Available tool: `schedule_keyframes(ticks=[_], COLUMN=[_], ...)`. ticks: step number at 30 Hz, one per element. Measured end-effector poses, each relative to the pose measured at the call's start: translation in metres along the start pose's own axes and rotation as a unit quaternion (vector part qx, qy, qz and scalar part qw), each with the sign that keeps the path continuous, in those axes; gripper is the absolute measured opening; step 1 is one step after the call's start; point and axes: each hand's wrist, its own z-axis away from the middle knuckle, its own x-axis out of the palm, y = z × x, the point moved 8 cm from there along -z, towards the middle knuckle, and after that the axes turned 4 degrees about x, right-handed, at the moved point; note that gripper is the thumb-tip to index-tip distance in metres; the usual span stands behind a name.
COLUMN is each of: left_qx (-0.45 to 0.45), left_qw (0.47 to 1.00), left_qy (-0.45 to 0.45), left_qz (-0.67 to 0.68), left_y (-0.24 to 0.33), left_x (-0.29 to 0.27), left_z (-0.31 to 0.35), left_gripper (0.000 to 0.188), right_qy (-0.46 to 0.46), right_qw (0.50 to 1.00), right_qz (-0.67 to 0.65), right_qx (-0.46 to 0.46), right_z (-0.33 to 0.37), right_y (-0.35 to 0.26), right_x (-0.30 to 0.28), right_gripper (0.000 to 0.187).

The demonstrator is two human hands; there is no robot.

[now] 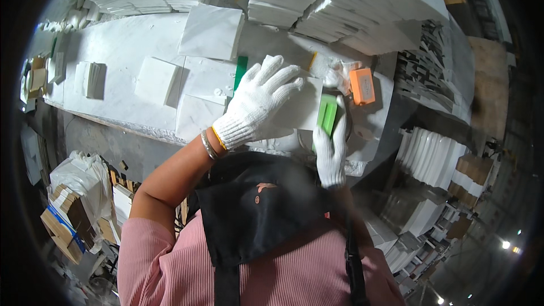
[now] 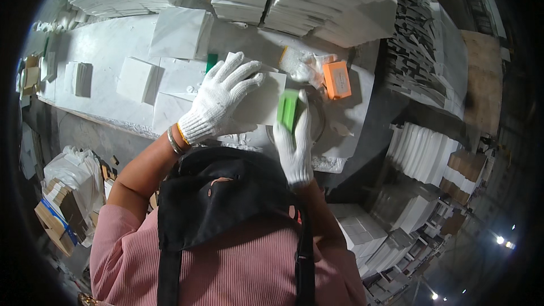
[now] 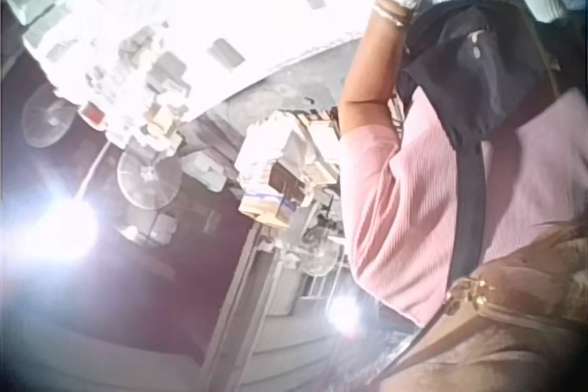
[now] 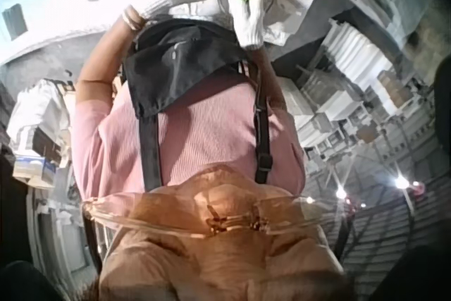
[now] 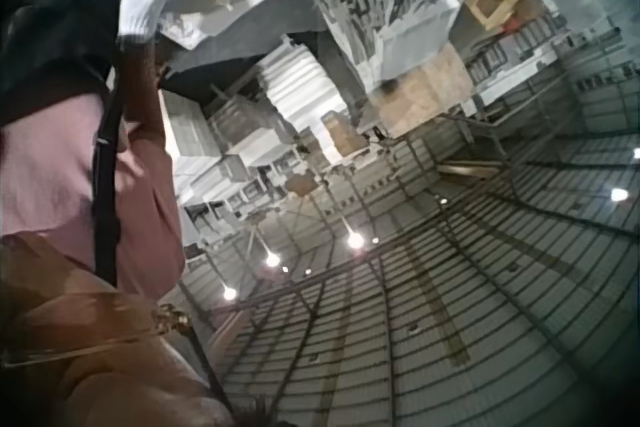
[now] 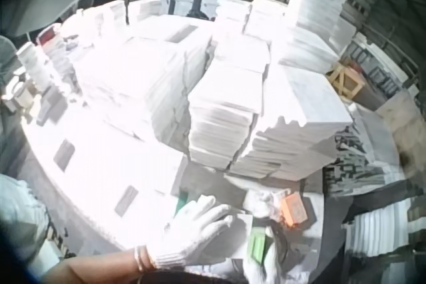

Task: The person repeatedly smooths the edges of white rectangular tiles using a green sanding block and a metal tool. They handle the tiles one at a time, turning them over and rubbing the edges before placing them back on the work surface.

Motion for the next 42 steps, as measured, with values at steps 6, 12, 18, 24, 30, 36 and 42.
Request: schedule_keyframes(ticks=[6,12,18,24,30,36,42], left_qx=[-0.010,-0.003,-0.020,-0.011,0.000,-0.004,0.002], left_qw=[0.999,0.999,0.998,0.999,0.999,0.999,1.000], left_qy=[-0.042,-0.030,-0.051,-0.044,-0.032,-0.040,-0.021], left_qz=[-0.015,-0.042,-0.006,-0.007,-0.019,-0.021,-0.016], left_y=[-0.003,-0.006,-0.002,-0.004,-0.001,-0.005,-0.003], left_x=[0.010,0.009,0.007,0.006,0.008,0.008,0.008], left_z=[-0.001,0.004,-0.002,0.002,-0.001,0.002,0.000], left_gripper=[0.088,0.089,0.088,0.088,0.082,0.086,0.084], right_qy=[-0.023,-0.028,0.008,-0.006,0.065,-0.005,0.036], right_qw=[0.998,0.998,1.000,0.991,0.974,0.994,0.993], right_qz=[-0.024,-0.042,-0.014,0.050,0.138,0.068,0.057], right_qx=[-0.044,-0.028,0.021,-0.128,-0.167,-0.090,-0.092], right_z=[-0.033,0.016,-0.059,0.020,-0.063,0.017,-0.033], right_y=[0.040,-0.007,0.006,-0.010,0.002,-0.013,-0.011], right_x=[0.009,-0.003,0.002,-0.004,0.004,-0.002,-0.001], right_gripper=[0.056,0.070,0.053,0.075,0.055,0.074,0.068])
